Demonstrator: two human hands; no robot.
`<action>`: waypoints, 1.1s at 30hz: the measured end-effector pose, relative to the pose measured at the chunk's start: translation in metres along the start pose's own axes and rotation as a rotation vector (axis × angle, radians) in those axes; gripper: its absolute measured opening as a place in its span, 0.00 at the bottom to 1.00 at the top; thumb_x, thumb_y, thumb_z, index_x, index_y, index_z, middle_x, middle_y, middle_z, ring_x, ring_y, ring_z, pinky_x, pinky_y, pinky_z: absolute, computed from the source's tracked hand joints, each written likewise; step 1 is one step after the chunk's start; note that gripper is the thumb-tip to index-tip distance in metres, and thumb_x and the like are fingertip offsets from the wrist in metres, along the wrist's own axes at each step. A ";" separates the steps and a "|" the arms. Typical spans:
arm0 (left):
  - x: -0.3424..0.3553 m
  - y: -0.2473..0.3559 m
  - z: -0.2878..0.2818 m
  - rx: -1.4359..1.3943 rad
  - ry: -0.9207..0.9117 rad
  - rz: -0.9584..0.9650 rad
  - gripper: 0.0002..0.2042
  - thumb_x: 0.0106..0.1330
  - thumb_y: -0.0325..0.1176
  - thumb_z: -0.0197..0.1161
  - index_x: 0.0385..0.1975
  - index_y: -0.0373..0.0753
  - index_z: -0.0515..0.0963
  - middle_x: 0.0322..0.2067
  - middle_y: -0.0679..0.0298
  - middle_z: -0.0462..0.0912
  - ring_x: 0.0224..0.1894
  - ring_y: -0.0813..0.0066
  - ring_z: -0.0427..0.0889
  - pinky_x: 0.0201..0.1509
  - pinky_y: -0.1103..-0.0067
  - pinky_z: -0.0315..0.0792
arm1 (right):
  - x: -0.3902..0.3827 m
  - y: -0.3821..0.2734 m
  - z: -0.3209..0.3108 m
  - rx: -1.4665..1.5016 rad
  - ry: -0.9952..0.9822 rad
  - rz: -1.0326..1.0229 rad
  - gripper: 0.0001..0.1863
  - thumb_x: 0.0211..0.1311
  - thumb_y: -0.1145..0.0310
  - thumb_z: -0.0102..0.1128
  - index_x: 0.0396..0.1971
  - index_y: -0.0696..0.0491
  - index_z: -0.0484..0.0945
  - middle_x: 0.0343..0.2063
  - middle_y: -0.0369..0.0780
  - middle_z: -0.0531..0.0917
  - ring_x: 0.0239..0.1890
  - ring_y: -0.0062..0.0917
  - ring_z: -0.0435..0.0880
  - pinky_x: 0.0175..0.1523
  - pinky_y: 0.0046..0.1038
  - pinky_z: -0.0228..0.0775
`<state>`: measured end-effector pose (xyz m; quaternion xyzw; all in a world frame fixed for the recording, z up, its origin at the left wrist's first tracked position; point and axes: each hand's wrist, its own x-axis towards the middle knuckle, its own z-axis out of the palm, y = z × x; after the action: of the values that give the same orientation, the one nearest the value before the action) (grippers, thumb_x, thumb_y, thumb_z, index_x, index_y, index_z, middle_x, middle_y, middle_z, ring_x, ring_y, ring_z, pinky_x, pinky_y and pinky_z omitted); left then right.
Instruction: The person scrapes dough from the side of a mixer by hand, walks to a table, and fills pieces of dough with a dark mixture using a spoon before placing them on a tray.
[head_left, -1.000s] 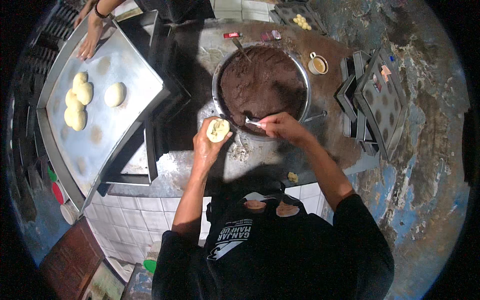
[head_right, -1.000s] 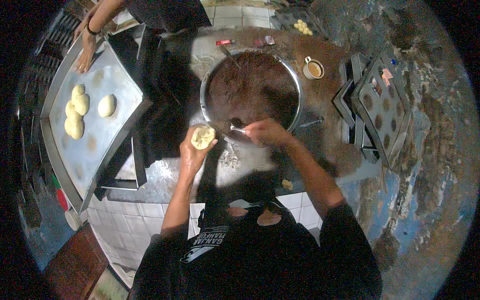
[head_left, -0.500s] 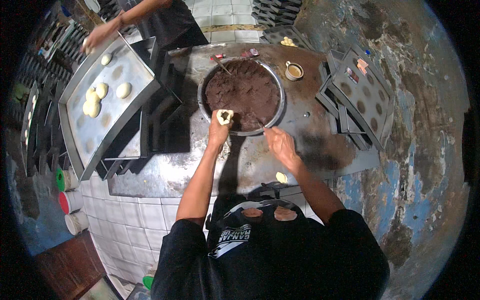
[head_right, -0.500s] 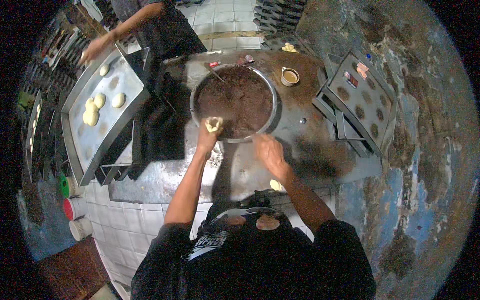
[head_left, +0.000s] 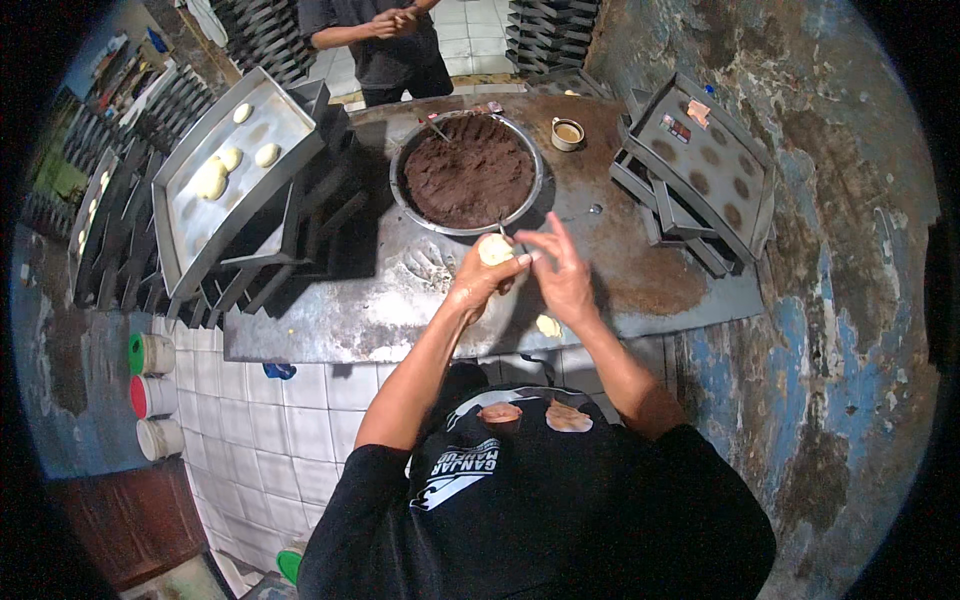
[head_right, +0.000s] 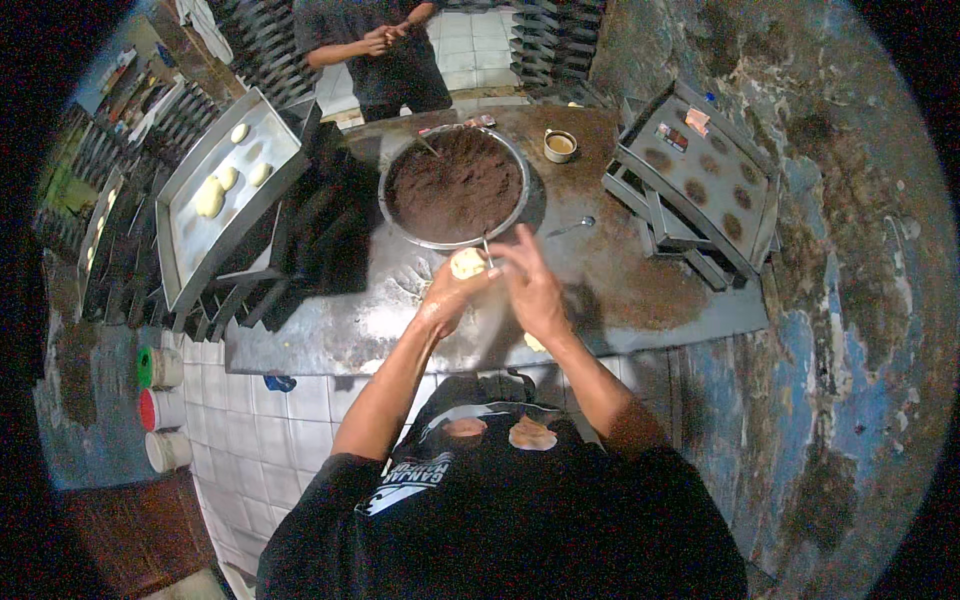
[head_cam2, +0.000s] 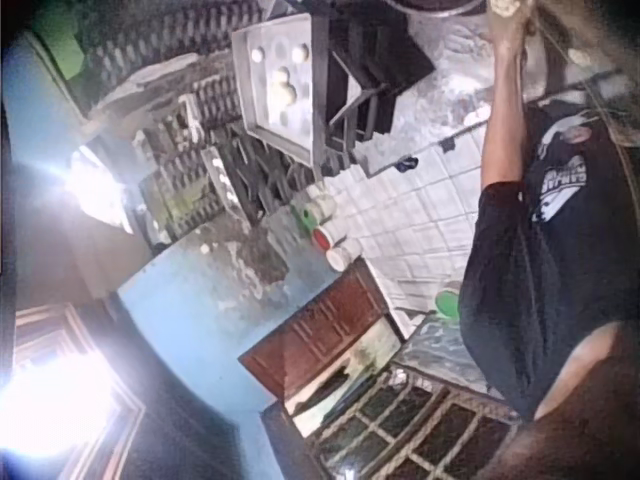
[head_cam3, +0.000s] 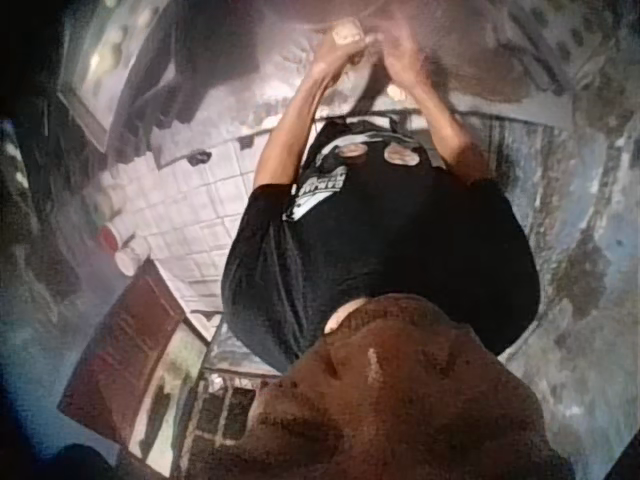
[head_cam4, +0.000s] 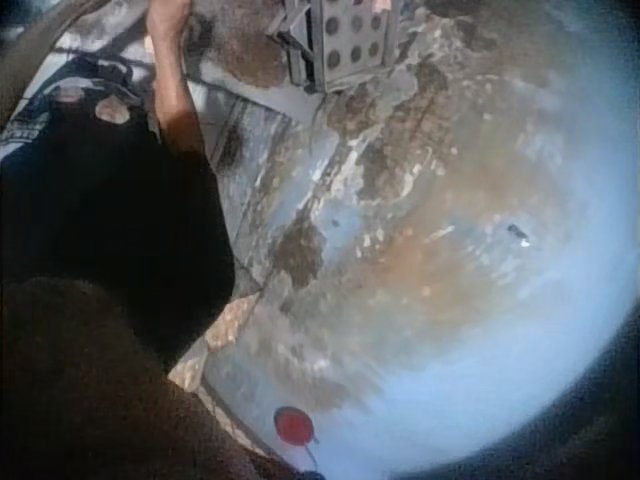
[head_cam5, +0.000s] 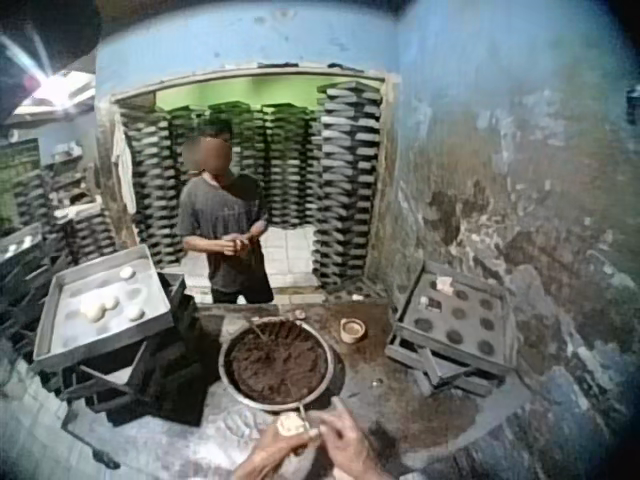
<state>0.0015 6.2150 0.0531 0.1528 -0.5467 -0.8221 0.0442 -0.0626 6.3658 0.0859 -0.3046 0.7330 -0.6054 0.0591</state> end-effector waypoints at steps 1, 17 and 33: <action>-0.012 0.008 0.014 -0.031 0.003 -0.008 0.16 0.61 0.35 0.73 0.43 0.40 0.74 0.31 0.70 0.79 0.31 0.84 0.76 0.29 0.82 0.70 | -0.011 0.004 0.002 -0.059 -0.021 -0.007 0.17 0.68 0.73 0.55 0.56 0.55 0.75 0.56 0.46 0.80 0.61 0.38 0.76 0.63 0.36 0.68; -0.133 0.028 -0.016 0.672 0.192 -0.058 0.24 0.70 0.45 0.60 0.60 0.36 0.73 0.54 0.55 0.81 0.54 0.67 0.79 0.59 0.73 0.70 | -0.052 -0.056 0.037 0.208 -0.295 -0.307 0.13 0.63 0.74 0.61 0.46 0.60 0.80 0.41 0.43 0.85 0.45 0.32 0.85 0.53 0.31 0.76; -0.215 0.142 -0.227 -0.177 0.577 0.554 0.33 0.76 0.53 0.48 0.72 0.37 0.56 0.72 0.54 0.59 0.63 0.69 0.72 0.64 0.76 0.68 | 0.045 -0.179 0.332 0.513 -1.133 0.427 0.18 0.72 0.55 0.56 0.46 0.56 0.78 0.35 0.32 0.82 0.34 0.14 0.78 0.41 0.20 0.70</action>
<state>0.2596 6.0092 0.1459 0.2198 -0.4596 -0.7463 0.4284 0.1195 6.0456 0.1776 -0.4004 0.4653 -0.4818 0.6253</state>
